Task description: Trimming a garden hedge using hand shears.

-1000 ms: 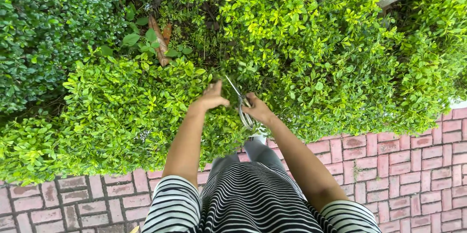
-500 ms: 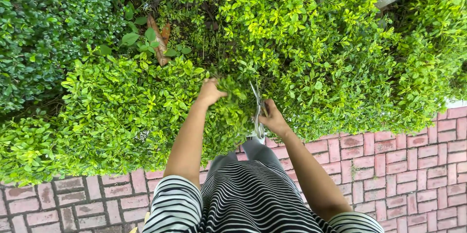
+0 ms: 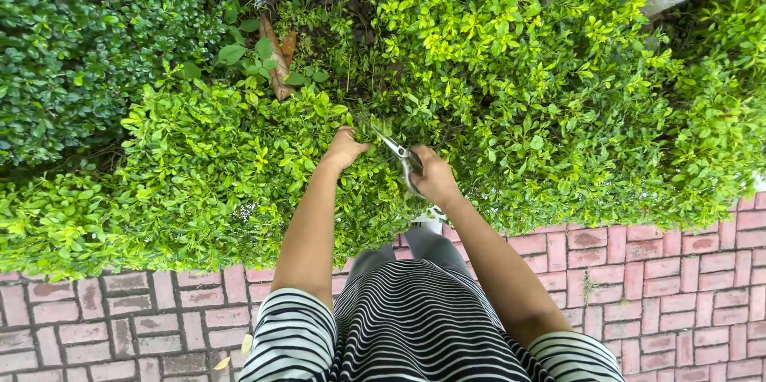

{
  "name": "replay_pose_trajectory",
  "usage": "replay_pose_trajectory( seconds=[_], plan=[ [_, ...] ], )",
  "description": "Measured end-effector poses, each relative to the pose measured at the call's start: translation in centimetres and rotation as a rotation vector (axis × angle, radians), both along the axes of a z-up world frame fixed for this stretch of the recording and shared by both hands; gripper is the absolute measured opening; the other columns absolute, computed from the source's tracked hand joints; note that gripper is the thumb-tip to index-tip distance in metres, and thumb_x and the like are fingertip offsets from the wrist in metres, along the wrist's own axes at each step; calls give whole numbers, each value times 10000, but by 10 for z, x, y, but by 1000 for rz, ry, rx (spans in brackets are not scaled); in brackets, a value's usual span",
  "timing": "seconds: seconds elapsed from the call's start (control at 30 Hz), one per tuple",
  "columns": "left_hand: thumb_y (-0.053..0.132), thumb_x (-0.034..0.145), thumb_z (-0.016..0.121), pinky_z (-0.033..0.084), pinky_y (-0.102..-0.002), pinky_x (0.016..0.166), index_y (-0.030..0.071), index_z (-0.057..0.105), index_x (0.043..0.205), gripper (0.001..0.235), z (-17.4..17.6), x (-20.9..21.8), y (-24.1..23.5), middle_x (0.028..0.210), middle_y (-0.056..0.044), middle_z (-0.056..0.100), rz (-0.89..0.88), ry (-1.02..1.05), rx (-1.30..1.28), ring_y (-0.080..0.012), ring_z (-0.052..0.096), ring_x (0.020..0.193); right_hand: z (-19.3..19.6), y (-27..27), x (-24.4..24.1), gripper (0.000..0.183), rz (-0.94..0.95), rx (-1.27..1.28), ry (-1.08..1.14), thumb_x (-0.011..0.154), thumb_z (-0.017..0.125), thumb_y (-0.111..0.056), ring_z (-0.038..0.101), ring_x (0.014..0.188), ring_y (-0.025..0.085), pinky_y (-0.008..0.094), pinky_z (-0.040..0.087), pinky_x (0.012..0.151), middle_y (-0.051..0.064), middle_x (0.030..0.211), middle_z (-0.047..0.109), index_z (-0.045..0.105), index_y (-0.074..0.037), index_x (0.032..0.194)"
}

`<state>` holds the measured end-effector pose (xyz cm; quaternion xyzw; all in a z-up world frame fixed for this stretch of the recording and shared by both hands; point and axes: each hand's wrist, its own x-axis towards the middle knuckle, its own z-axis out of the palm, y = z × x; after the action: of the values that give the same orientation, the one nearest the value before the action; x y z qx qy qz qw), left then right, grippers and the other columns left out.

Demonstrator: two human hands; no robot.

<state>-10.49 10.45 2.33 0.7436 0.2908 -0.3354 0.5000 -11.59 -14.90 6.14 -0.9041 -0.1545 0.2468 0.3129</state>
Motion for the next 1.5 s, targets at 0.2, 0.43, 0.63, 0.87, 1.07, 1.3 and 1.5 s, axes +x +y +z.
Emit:
replay_pose_trajectory(
  seconds=[0.2, 0.43, 0.63, 0.87, 1.07, 1.3, 1.5],
  plan=[
    [218, 842, 816, 373, -386, 1192, -39, 358, 1513, 852, -30, 0, 3, 1499, -240, 484, -6, -99, 31, -314, 510, 1377, 3, -18, -2, 579, -95, 36, -65, 830, 744, -155, 671, 1004, 355, 435, 557, 911, 173, 1163, 628, 519, -54, 1354],
    [253, 851, 816, 392, -384, 1187, -53, 360, 1500, 850, -20, 2, -2, 1474, -243, 494, -35, -48, 71, -317, 527, 1354, 41, 14, 6, 807, 136, -106, -493, 538, 879, -268, 614, 1011, 457, 546, 506, 876, 231, 1038, 588, 509, -15, 1209],
    [199, 853, 751, 463, -393, 1133, 8, 571, 1390, 598, 10, 2, -2, 1317, -167, 619, 5, -6, -12, -274, 646, 1179, 4, -1, -2, 571, -11, -29, -193, 769, 779, -102, 669, 985, 344, 427, 549, 889, 142, 1115, 649, 564, -76, 1297],
    [196, 855, 797, 384, -393, 1170, -20, 354, 1503, 815, -8, 2, 2, 1389, -207, 564, 11, -38, 5, -287, 570, 1277, 19, -3, -12, 674, -160, 149, 114, 755, 815, -125, 649, 1012, 311, 377, 550, 911, 193, 1157, 597, 465, -21, 1321],
    [188, 824, 806, 405, -382, 1173, -42, 350, 1511, 855, -19, -1, 4, 1341, -216, 620, 19, -44, -15, -292, 614, 1249, -19, 1, -8, 681, -39, 125, 123, 757, 841, -131, 654, 1037, 315, 397, 542, 931, 205, 1170, 627, 485, -18, 1326],
    [188, 802, 807, 432, -358, 1151, -49, 354, 1504, 869, -33, -2, 7, 1285, -211, 670, 36, -62, -54, -283, 657, 1189, -5, 0, 0, 535, -44, 218, 16, 814, 783, -125, 718, 908, 307, 397, 586, 833, 174, 1077, 690, 554, -39, 1290],
    [201, 776, 859, 476, -361, 1078, -59, 483, 1395, 769, -67, -4, 3, 1361, -171, 558, -88, -200, 55, -287, 630, 1172, 17, 5, 23, 529, 37, -39, 126, 804, 764, -130, 727, 909, 315, 407, 576, 872, 169, 1130, 687, 574, -83, 1295]
  ],
)
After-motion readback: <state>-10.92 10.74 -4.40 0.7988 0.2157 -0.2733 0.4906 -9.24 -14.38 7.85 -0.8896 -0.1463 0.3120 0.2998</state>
